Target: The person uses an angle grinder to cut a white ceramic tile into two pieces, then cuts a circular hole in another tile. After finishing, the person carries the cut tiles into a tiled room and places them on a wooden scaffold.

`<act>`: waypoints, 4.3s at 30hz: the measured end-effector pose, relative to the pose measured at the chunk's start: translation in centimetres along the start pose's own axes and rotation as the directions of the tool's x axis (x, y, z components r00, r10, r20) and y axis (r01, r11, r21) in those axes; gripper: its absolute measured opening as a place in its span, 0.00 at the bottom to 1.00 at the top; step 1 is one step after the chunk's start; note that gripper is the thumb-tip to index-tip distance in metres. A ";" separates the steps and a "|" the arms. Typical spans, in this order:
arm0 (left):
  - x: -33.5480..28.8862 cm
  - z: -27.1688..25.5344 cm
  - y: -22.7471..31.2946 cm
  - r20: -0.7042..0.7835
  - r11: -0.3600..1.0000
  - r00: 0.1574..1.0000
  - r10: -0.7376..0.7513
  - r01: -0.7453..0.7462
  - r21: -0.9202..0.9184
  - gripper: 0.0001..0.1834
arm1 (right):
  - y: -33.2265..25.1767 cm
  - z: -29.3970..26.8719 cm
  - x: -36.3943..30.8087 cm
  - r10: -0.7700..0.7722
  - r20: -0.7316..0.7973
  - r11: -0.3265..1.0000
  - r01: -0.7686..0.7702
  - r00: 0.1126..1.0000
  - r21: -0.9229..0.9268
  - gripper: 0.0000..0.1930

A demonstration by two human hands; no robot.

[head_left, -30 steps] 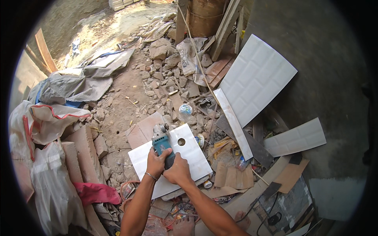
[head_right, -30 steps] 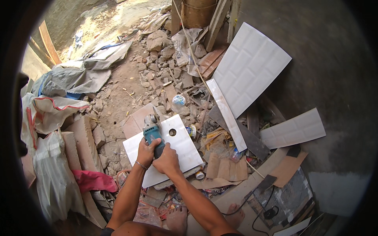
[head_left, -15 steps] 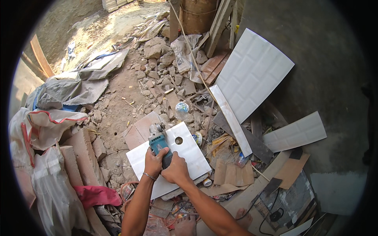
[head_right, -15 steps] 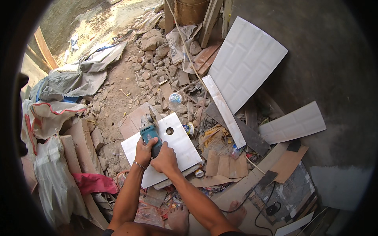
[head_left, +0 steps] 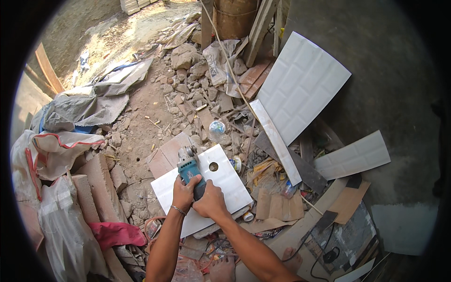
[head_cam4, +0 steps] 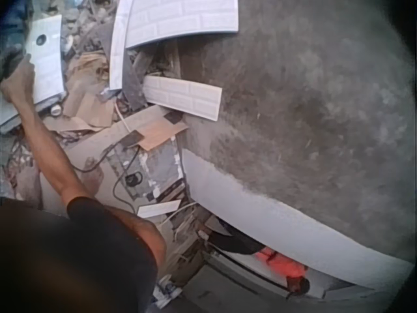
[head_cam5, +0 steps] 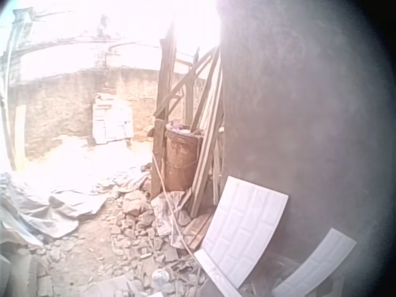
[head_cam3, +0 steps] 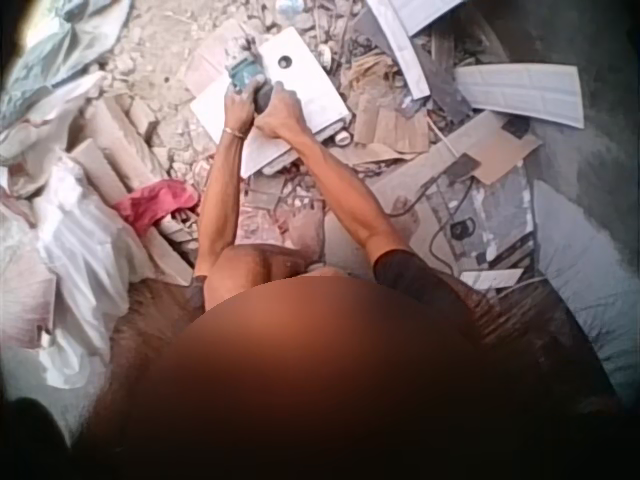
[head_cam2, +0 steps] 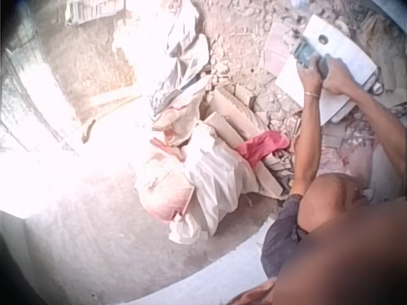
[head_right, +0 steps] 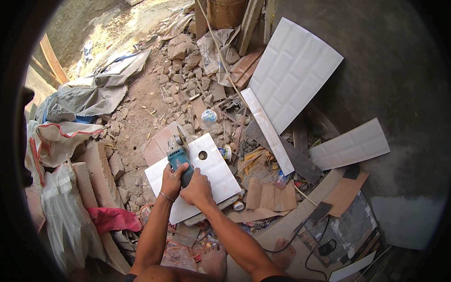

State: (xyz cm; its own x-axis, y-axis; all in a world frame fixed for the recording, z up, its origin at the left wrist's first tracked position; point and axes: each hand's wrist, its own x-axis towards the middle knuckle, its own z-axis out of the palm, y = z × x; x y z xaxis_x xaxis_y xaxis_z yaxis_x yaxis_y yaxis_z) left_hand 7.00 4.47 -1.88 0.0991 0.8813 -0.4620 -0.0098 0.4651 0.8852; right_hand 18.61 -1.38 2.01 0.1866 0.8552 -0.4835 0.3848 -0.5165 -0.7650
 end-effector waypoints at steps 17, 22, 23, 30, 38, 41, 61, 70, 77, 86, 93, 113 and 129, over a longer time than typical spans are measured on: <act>-1.0 0.4 1.2 -0.041 0.999 0.999 -0.012 0.013 0.041 0.20 | 0.7 0.0 0.0 0.020 0.024 0.999 -0.021 0.999 0.028 0.31; -1.1 0.3 1.1 -0.026 0.998 1.000 -0.017 0.018 0.052 0.21 | 0.7 -0.3 -0.4 0.026 0.031 0.999 -0.027 0.999 0.036 0.32; -1.2 0.3 1.1 -0.025 0.999 0.999 -0.023 0.024 0.046 0.22 | 0.7 -0.4 -0.4 0.025 0.035 0.999 -0.027 0.999 0.041 0.32; -1.7 0.3 0.8 -0.025 0.997 0.999 -0.032 0.034 0.066 0.22 | 1.1 -0.3 -0.9 0.032 0.040 0.999 -0.034 0.999 0.039 0.32; -1.8 0.3 0.6 -0.015 0.998 0.999 -0.035 0.036 0.054 0.22 | 1.4 -0.3 -1.2 0.029 0.037 0.998 -0.031 0.999 0.060 0.32; -2.0 0.4 0.4 -0.017 0.998 0.999 -0.038 0.039 0.050 0.22 | 1.5 -0.3 -1.3 0.030 0.043 0.998 -0.033 0.999 0.061 0.32; -4.4 1.3 0.1 -0.032 0.994 0.999 -0.006 0.009 0.112 0.18 | 3.1 0.1 -2.9 0.033 0.022 0.998 -0.034 0.999 0.057 0.29; -3.8 1.1 -0.2 -0.024 0.994 1.000 0.006 -0.003 0.110 0.16 | 2.6 -0.4 -2.8 0.028 0.026 0.997 -0.030 0.999 0.070 0.28; -4.3 1.4 -0.4 -0.041 0.996 0.999 -0.006 0.010 0.094 0.15 | 3.2 -0.1 -3.0 0.004 0.003 0.997 -0.004 1.000 0.072 0.28; -5.1 1.5 -0.8 -0.038 0.998 0.999 -0.025 0.027 0.061 0.20 | 3.8 -0.2 -3.8 0.019 0.035 0.997 -0.021 0.999 0.074 0.28; -5.5 1.6 -1.1 -0.052 0.996 0.998 -0.022 0.027 0.087 0.21 | 3.8 -0.6 -4.4 0.036 0.039 0.996 -0.039 0.999 0.082 0.27; -6.8 2.0 -1.7 -0.057 0.993 0.998 -0.029 0.035 0.109 0.17 | 5.0 -0.3 -5.3 0.049 0.052 0.994 -0.053 0.997 0.092 0.28; -7.3 2.3 -1.9 -0.057 0.996 0.998 -0.033 0.037 0.079 0.19 | 5.4 -0.5 -5.8 0.041 0.035 0.994 -0.045 0.999 0.100 0.28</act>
State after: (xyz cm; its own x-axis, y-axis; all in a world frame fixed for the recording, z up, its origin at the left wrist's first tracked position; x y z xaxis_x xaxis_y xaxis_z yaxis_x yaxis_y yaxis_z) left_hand 8.56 -3.10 -0.07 0.0425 0.8688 -0.4933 0.0724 0.4898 0.8688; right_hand 20.07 -9.10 0.90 0.1709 0.8311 -0.5293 0.2834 -0.5559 -0.7814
